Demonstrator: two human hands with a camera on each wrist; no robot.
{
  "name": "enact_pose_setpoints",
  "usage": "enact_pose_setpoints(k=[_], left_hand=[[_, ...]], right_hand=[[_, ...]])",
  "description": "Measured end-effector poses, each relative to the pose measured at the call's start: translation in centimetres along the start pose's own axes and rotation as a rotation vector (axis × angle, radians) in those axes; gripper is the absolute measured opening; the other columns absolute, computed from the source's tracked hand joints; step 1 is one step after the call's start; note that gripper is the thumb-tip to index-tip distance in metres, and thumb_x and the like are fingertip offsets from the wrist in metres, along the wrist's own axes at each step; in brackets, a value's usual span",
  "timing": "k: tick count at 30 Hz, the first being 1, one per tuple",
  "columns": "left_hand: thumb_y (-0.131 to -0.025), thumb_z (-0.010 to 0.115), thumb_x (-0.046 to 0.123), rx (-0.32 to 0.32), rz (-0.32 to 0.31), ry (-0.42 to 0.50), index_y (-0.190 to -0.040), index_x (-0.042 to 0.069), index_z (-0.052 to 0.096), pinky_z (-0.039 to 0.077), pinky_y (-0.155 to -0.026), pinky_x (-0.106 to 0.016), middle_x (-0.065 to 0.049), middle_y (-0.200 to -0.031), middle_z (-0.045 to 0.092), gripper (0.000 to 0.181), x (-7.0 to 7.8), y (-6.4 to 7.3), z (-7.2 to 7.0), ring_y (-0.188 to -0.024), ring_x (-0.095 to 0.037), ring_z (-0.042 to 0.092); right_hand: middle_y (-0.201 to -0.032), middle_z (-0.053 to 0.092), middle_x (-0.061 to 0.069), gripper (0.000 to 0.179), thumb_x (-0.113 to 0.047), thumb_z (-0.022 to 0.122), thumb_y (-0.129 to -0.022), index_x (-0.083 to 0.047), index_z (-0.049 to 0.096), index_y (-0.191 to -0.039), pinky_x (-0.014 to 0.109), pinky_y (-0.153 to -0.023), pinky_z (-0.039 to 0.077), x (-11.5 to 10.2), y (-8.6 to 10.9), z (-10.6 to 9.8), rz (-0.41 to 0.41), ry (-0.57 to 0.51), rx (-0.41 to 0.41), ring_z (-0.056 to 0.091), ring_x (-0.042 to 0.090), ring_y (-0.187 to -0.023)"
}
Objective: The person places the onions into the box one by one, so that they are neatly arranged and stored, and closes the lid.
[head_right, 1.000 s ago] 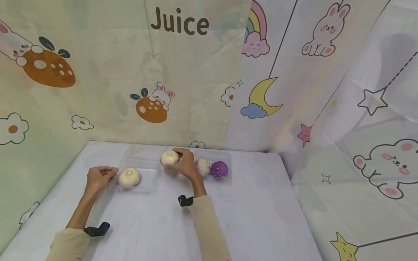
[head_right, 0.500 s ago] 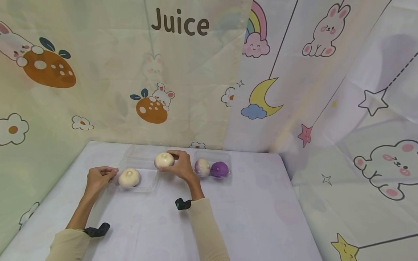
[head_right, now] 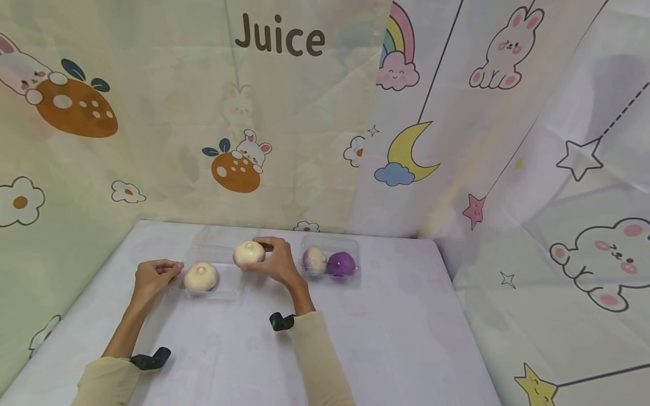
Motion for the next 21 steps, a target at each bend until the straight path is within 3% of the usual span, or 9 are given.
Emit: enact_pose_setpoints(k=[12,21], left_hand=[[-0.101,0.074,0.008,0.010,0.009,-0.002,-0.111,-0.014,0.077,0.054,-0.056,-0.018,-0.012,-0.083,0.080,0.024,0.0,-0.2,-0.3,-0.064,-0.006,0.067],[-0.101,0.075,0.008,0.008,-0.007,0.004,-0.111,-0.014,0.077,0.053,-0.056,-0.018,-0.012,-0.081,0.079,0.024,0.0,-0.1,-0.1,-0.064,-0.005,0.065]], right_hand=[[-0.131,0.080,0.007,0.064,-0.018,0.103,-0.073,-0.009,0.078,-0.131,0.042,-0.101,0.060,-0.2,0.0,2.2,-0.024,0.002,-0.050,0.078,0.018,-0.112],[-0.133,0.079,0.008,0.064,-0.020,0.103,-0.074,-0.009,0.078,-0.132,0.028,-0.094,0.059,-0.5,-0.1,3.5,-0.025,0.041,-0.096,0.077,0.017,-0.112]])
Point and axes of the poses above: each hand's wrist, its own y-axis away from the middle knuckle, its own z-axis out of the palm, x = y × z, the point moved 8 cm from there along -y, towards the middle knuckle
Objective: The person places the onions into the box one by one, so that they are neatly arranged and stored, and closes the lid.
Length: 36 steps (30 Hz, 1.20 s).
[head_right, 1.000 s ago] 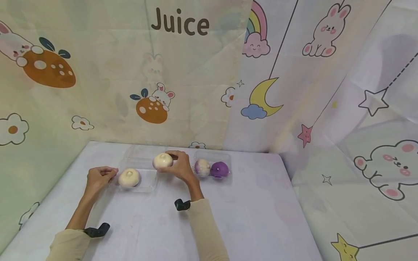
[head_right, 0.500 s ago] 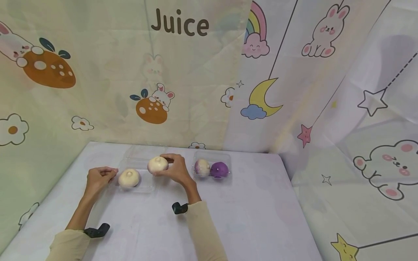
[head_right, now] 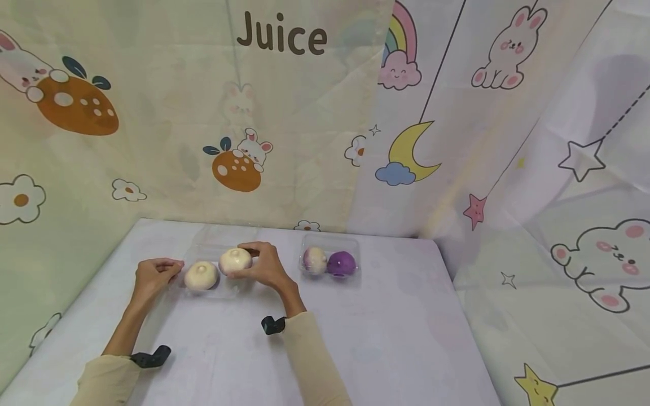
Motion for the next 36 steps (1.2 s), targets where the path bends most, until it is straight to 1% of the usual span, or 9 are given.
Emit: enact_pose_setpoints(k=[2,8,14,20,22,25,29,32,36], left_hand=[[-0.101,0.075,0.008,0.001,0.001,-0.002,-0.111,-0.014,0.077,0.053,-0.055,-0.018,-0.012,-0.081,0.079,0.024,0.1,0.0,0.0,-0.063,-0.005,0.065],[-0.101,0.074,0.006,0.001,0.005,0.012,-0.112,-0.014,0.077,0.053,-0.056,-0.017,-0.015,-0.084,0.081,0.023,0.2,-0.1,-0.1,-0.064,-0.004,0.065],[-0.101,0.074,0.006,0.005,0.003,0.016,-0.112,-0.014,0.077,0.054,-0.056,-0.017,-0.015,-0.085,0.081,0.023,0.1,-0.1,-0.1,-0.064,-0.004,0.065],[-0.101,0.074,0.006,0.005,-0.009,0.008,-0.113,-0.015,0.077,0.055,-0.058,-0.016,-0.018,-0.088,0.081,0.024,0.0,-0.1,0.0,-0.065,-0.005,0.065],[-0.101,0.074,0.006,0.004,-0.010,0.007,-0.113,-0.015,0.077,0.055,-0.058,-0.017,-0.017,-0.088,0.081,0.024,0.0,0.0,0.0,-0.065,-0.004,0.065],[-0.102,0.074,0.007,0.000,-0.011,0.004,-0.113,-0.015,0.076,0.055,-0.058,-0.017,-0.017,-0.087,0.081,0.024,0.0,0.0,0.1,-0.066,-0.004,0.065],[-0.102,0.075,0.008,0.000,-0.005,0.006,-0.112,-0.014,0.076,0.055,-0.058,-0.017,-0.016,-0.086,0.080,0.025,0.0,0.1,0.1,-0.066,-0.006,0.066],[-0.101,0.074,0.007,0.003,0.008,0.010,-0.112,-0.014,0.076,0.053,-0.057,-0.018,-0.015,-0.085,0.080,0.024,0.1,0.1,0.1,-0.066,-0.006,0.066],[-0.101,0.074,0.007,0.007,0.013,0.007,-0.111,-0.014,0.076,0.053,-0.057,-0.018,-0.012,-0.082,0.079,0.023,0.1,0.1,0.1,-0.065,-0.005,0.066]], right_hand=[[-0.133,0.079,0.007,0.065,-0.021,0.103,-0.073,-0.009,0.078,-0.132,0.028,-0.094,0.059,-0.2,0.0,0.1,-0.003,0.011,-0.007,0.077,0.017,-0.113],[-0.136,0.078,0.009,0.066,-0.019,0.102,-0.075,-0.008,0.076,-0.135,0.034,-0.100,0.059,-0.5,-0.2,0.5,-0.012,0.026,-0.035,0.077,0.020,-0.117],[-0.135,0.078,0.008,0.066,-0.018,0.101,-0.076,-0.009,0.076,-0.136,0.033,-0.102,0.059,-0.4,-0.3,1.1,-0.025,0.069,-0.049,0.076,0.019,-0.118],[-0.134,0.078,0.011,0.067,-0.020,0.102,-0.075,-0.006,0.076,-0.136,0.043,-0.103,0.061,-0.6,-0.4,1.4,-0.062,0.094,-0.050,0.076,0.024,-0.117],[-0.134,0.078,0.011,0.067,-0.021,0.102,-0.075,-0.006,0.076,-0.135,0.045,-0.103,0.061,-0.7,-0.5,1.4,-0.069,0.106,-0.048,0.077,0.025,-0.116],[-0.134,0.079,0.010,0.068,-0.024,0.102,-0.075,-0.006,0.077,-0.135,0.043,-0.103,0.061,-0.9,-0.5,1.5,-0.079,0.145,-0.045,0.076,0.024,-0.117],[-0.134,0.079,0.010,0.068,-0.026,0.102,-0.074,-0.006,0.077,-0.135,0.039,-0.109,0.057,-1.0,-0.4,1.8,-0.097,0.180,-0.059,0.073,0.024,-0.125],[-0.135,0.078,0.010,0.069,-0.025,0.102,-0.074,-0.005,0.076,-0.135,0.040,-0.114,0.055,-1.0,-0.4,2.1,-0.098,0.177,-0.075,0.072,0.024,-0.128],[-0.137,0.078,0.009,0.070,-0.026,0.103,-0.074,-0.006,0.076,-0.136,0.041,-0.115,0.054,-0.8,-0.2,2.4,-0.088,0.170,-0.082,0.071,0.022,-0.131]])
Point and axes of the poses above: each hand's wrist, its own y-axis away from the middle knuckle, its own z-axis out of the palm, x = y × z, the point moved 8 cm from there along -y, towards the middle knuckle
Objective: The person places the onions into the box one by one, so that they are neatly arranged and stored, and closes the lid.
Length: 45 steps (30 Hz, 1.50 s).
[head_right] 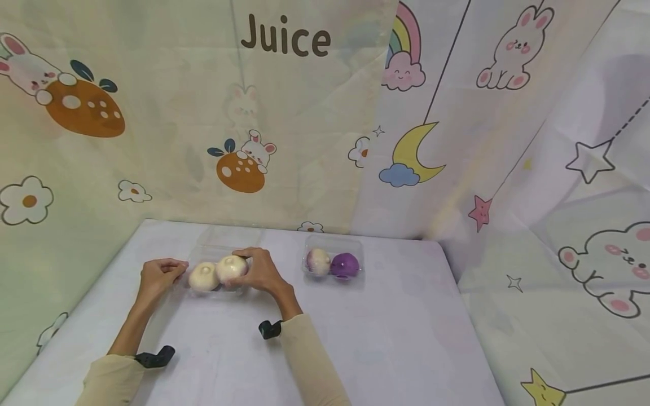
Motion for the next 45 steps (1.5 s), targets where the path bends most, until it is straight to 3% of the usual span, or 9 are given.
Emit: enact_pose_setpoints(k=[9,24,34,40,45], left_hand=[[-0.102,0.074,0.007,0.001,-0.009,-0.012,-0.111,-0.015,0.076,0.054,-0.058,-0.017,-0.014,-0.083,0.079,0.025,0.1,0.0,0.1,-0.065,-0.005,0.066],[-0.101,0.074,0.009,0.002,-0.001,-0.007,-0.110,-0.015,0.076,0.052,-0.056,-0.018,-0.002,-0.073,0.074,0.026,0.3,0.1,-0.1,-0.063,-0.003,0.063],[-0.100,0.076,0.010,0.002,-0.013,-0.006,-0.110,-0.014,0.076,0.051,-0.056,-0.018,0.000,-0.072,0.073,0.026,0.1,0.4,-0.1,-0.063,-0.003,0.062],[-0.100,0.075,0.009,0.009,-0.003,-0.005,-0.109,-0.014,0.077,0.051,-0.056,-0.018,-0.002,-0.073,0.074,0.024,0.2,0.4,-0.2,-0.063,-0.003,0.062],[-0.100,0.075,0.008,0.009,0.008,-0.013,-0.109,-0.014,0.077,0.051,-0.056,-0.018,-0.001,-0.073,0.074,0.024,0.3,0.3,-0.2,-0.063,-0.002,0.061]], right_hand=[[-0.138,0.077,0.008,0.071,-0.027,0.103,-0.073,-0.006,0.076,-0.135,0.037,-0.118,0.051,0.3,-0.1,0.5,0.018,0.004,-0.008,0.068,0.022,-0.136],[-0.135,0.078,0.009,0.074,-0.028,0.103,-0.074,-0.003,0.074,-0.137,0.034,-0.119,0.050,-0.3,-0.4,0.9,0.019,0.109,-0.027,0.069,0.023,-0.136],[-0.133,0.079,0.005,0.075,-0.036,0.101,-0.075,-0.004,0.075,-0.137,0.044,-0.123,0.044,-0.6,-0.5,1.1,0.005,0.218,-0.043,0.069,0.020,-0.134],[-0.128,0.081,0.002,0.070,-0.039,0.099,-0.076,-0.007,0.077,-0.134,0.045,-0.119,0.042,-1.1,-0.8,1.2,0.009,0.289,-0.077,0.072,0.016,-0.126],[-0.117,0.084,-0.002,0.061,-0.039,0.099,-0.076,-0.010,0.081,-0.127,0.035,-0.106,0.042,-1.4,-0.9,1.2,0.022,0.301,-0.080,0.072,0.009,-0.110]])
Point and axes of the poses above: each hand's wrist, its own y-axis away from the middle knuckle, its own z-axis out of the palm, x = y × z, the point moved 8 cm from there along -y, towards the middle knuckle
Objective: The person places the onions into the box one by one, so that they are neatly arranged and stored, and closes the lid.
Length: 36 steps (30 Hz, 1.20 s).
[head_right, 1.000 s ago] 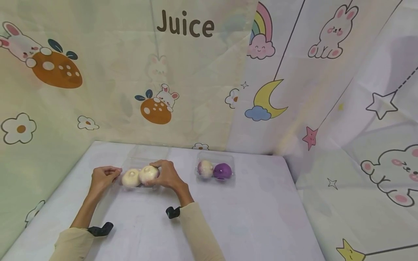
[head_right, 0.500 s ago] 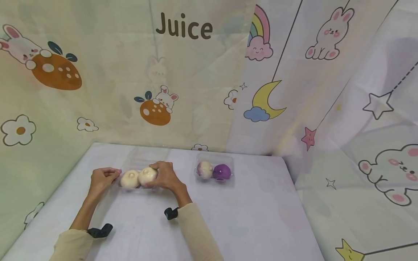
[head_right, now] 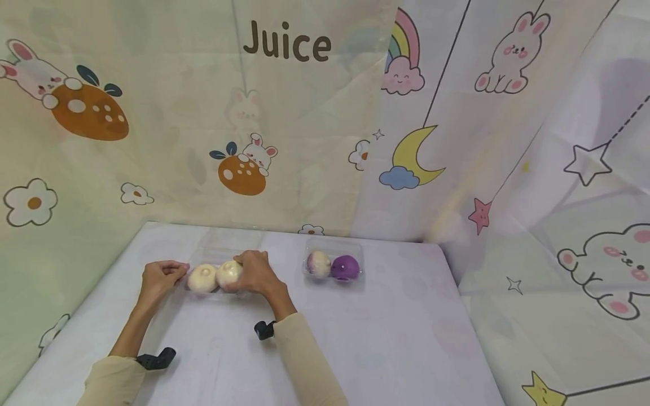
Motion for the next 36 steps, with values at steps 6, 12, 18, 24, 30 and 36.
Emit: enact_pose_setpoints(k=[6,12,18,24,30,36], left_hand=[[-0.101,0.075,0.008,0.001,-0.004,-0.002,-0.109,-0.014,0.077,0.052,-0.057,-0.017,0.000,-0.073,0.074,0.024,0.0,0.0,0.0,-0.063,-0.002,0.062],[-0.101,0.075,0.007,-0.011,-0.004,0.007,-0.110,-0.016,0.076,0.052,-0.056,-0.017,-0.002,-0.073,0.075,0.025,0.0,0.0,0.2,-0.062,-0.001,0.062],[-0.100,0.075,0.005,-0.010,-0.003,0.004,-0.110,-0.016,0.076,0.052,-0.056,-0.016,-0.005,-0.075,0.077,0.024,-0.1,-0.1,0.1,-0.062,-0.001,0.062],[-0.100,0.075,0.005,-0.015,0.003,0.011,-0.110,-0.016,0.076,0.052,-0.056,-0.016,-0.004,-0.075,0.078,0.024,0.0,-0.1,0.1,-0.062,0.000,0.062],[-0.100,0.074,0.006,-0.014,0.004,0.012,-0.109,-0.015,0.077,0.052,-0.056,-0.017,0.000,-0.073,0.076,0.023,0.0,0.0,0.0,-0.062,-0.001,0.062],[-0.100,0.075,0.007,-0.012,-0.008,0.016,-0.109,-0.014,0.077,0.052,-0.057,-0.017,0.002,-0.072,0.074,0.023,-0.1,-0.1,0.1,-0.062,-0.001,0.062]], right_hand=[[-0.102,0.084,-0.004,0.046,-0.036,0.101,-0.075,-0.011,0.086,-0.111,0.030,-0.091,0.037,-0.1,-0.1,0.3,0.021,0.010,0.005,0.068,0.008,-0.095],[-0.098,0.084,-0.004,0.044,-0.032,0.103,-0.072,-0.010,0.087,-0.106,0.029,-0.086,0.031,-0.1,-0.2,0.9,0.031,0.065,0.011,0.066,0.006,-0.089],[-0.081,0.078,-0.008,0.033,-0.034,0.104,-0.072,-0.014,0.085,-0.090,0.028,-0.082,0.029,-0.4,-0.3,1.0,0.004,0.078,0.004,0.059,0.004,-0.078],[-0.081,0.075,-0.008,0.034,-0.036,0.103,-0.074,-0.014,0.083,-0.090,0.029,-0.083,0.027,-0.6,-0.3,1.1,0.022,0.106,-0.040,0.054,0.003,-0.077],[-0.085,0.073,-0.007,0.039,-0.039,0.100,-0.078,-0.012,0.083,-0.100,0.031,-0.084,0.027,-0.6,-0.3,1.4,0.035,0.144,-0.091,0.053,0.006,-0.080],[-0.083,0.070,-0.007,0.037,-0.041,0.098,-0.081,-0.012,0.081,-0.097,0.030,-0.082,0.026,-0.8,-0.3,1.1,0.020,0.161,-0.112,0.052,0.006,-0.079]])
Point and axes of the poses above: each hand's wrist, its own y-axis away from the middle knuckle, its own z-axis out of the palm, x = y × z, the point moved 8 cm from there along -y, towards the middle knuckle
